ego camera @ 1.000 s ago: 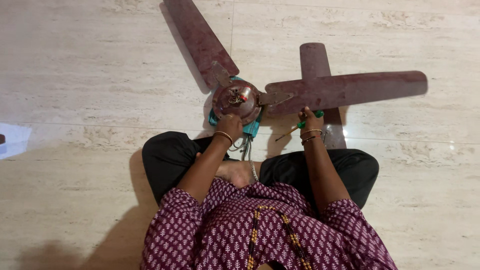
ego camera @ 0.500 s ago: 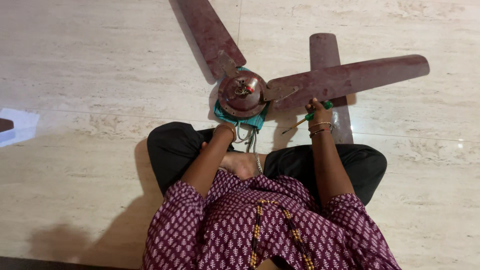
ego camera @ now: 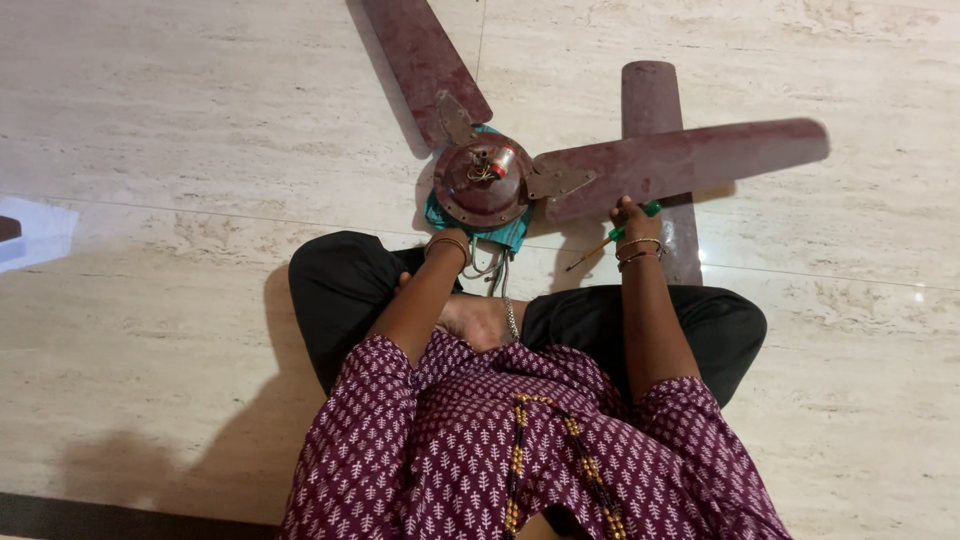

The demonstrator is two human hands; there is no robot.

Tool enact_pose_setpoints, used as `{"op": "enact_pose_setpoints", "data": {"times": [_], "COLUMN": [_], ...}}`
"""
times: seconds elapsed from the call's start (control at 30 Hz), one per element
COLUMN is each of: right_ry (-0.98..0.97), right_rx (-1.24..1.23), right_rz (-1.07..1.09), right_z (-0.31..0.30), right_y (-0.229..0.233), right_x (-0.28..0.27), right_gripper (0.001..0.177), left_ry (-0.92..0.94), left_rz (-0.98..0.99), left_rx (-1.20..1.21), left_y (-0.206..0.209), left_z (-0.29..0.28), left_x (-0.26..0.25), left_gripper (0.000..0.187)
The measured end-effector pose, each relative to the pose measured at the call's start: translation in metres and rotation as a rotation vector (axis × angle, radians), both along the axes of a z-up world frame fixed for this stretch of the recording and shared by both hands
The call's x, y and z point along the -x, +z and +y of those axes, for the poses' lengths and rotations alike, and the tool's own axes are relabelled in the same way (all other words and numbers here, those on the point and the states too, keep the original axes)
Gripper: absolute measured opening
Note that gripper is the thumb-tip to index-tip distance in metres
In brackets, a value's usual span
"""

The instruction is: The person sits on the floor and uses a screwdriver to attach fan blades to the motor housing. They align each blade and tighten the screws to secure them in place.

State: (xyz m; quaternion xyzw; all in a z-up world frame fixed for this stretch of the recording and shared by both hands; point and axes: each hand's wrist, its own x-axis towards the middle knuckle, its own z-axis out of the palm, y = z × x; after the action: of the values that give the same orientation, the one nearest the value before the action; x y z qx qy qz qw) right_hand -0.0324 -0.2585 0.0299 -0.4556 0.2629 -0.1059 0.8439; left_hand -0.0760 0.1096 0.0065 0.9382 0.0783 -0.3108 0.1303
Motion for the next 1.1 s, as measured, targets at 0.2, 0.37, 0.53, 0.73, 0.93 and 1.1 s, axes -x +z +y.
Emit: {"op": "enact_pose_setpoints", "data": {"times": [0.2, 0.37, 0.53, 0.73, 0.93, 1.1], "right_ry": [0.066, 0.137, 0.310, 0.535, 0.718, 0.803], "right_rx": [-0.087, 0.039, 0.475, 0.846, 1.097, 1.102], "right_rz": [0.234, 0.399, 0.606, 0.723, 0.499, 0.346], "right_z": [0.001, 0.002, 0.001, -0.001, 0.021, 0.028], "right_y": [-0.001, 0.000, 0.002, 0.002, -0.006, -0.015], "right_x": [0.007, 0.010, 0.008, 0.014, 0.013, 0.012], "right_gripper": [0.012, 0.011, 0.031, 0.048, 0.036, 0.032], "left_ry": [0.048, 0.045, 0.035, -0.065, -0.229, -0.242], "left_rz": [-0.046, -0.050, -0.033, 0.022, 0.087, 0.036], "left_rx": [0.022, 0.030, 0.045, 0.018, -0.006, 0.051], "left_y": [-0.003, -0.014, -0.015, 0.008, 0.042, 0.046], "left_z": [0.000, 0.003, 0.004, -0.001, -0.025, -0.035], "left_x": [-0.002, -0.004, -0.008, 0.010, 0.036, 0.022], "left_gripper": [0.026, 0.025, 0.025, 0.033, 0.042, 0.051]}}
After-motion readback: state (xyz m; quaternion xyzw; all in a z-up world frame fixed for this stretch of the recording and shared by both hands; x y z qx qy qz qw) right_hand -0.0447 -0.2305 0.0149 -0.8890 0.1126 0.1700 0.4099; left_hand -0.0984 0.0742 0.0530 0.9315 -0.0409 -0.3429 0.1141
